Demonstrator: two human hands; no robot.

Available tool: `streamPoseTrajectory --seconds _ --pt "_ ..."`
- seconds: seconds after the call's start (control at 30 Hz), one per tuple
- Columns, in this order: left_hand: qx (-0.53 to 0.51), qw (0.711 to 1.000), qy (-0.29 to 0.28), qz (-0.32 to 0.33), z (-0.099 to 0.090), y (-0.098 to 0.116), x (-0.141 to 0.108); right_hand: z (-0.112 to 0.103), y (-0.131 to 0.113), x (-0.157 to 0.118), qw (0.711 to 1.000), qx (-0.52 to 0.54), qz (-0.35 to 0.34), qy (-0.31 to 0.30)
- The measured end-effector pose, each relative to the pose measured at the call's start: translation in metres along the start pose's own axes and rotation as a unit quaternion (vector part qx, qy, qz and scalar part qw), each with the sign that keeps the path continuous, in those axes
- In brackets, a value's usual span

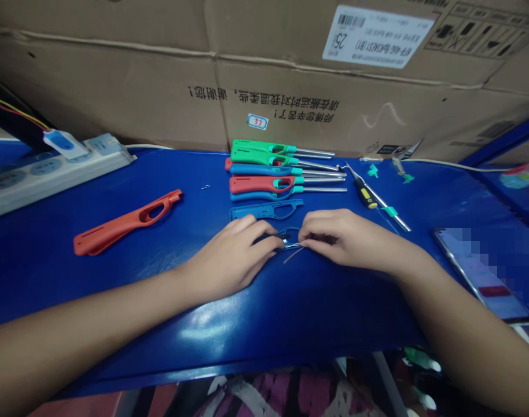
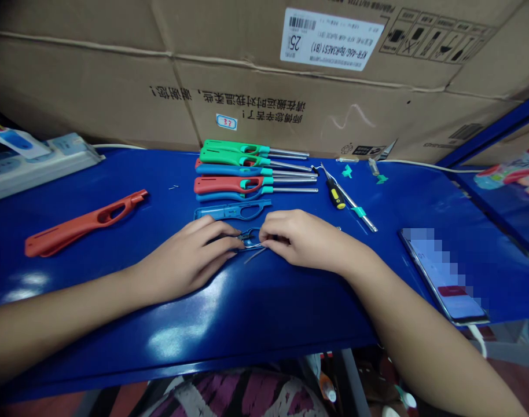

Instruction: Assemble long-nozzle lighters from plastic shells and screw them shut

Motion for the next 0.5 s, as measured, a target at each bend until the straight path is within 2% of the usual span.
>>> streamPoseTrajectory --seconds 0.13,0.3,0.5 --pt "0.006 1.000 -0.009 0.004 0.0002 -0.0002 -0.0002 -0.0001 0.0010 0.0002 1.000 0.003 0.013 0.002" --pt "0.014 1.000 -0.012 0.007 0.0005 0.0002 0.0001 0.0016 -0.0026 0.0012 1.000 0.014 -0.005 -0.017" --pt "0.050 0.998 -0.014 0.036 -0.0014 0.0028 -0.0006 -0.0008 -0.0051 -0.0009 1.000 0.020 -0.007 -0.017"
Point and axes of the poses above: each hand's wrist, its own x-axis towards the middle knuckle, its own z-axis out of the palm, y = z × x, the point moved 5 cm from there along x, towards the middle knuckle, and after that the axes turned 8 degrees about y, right-handed, at the moved point
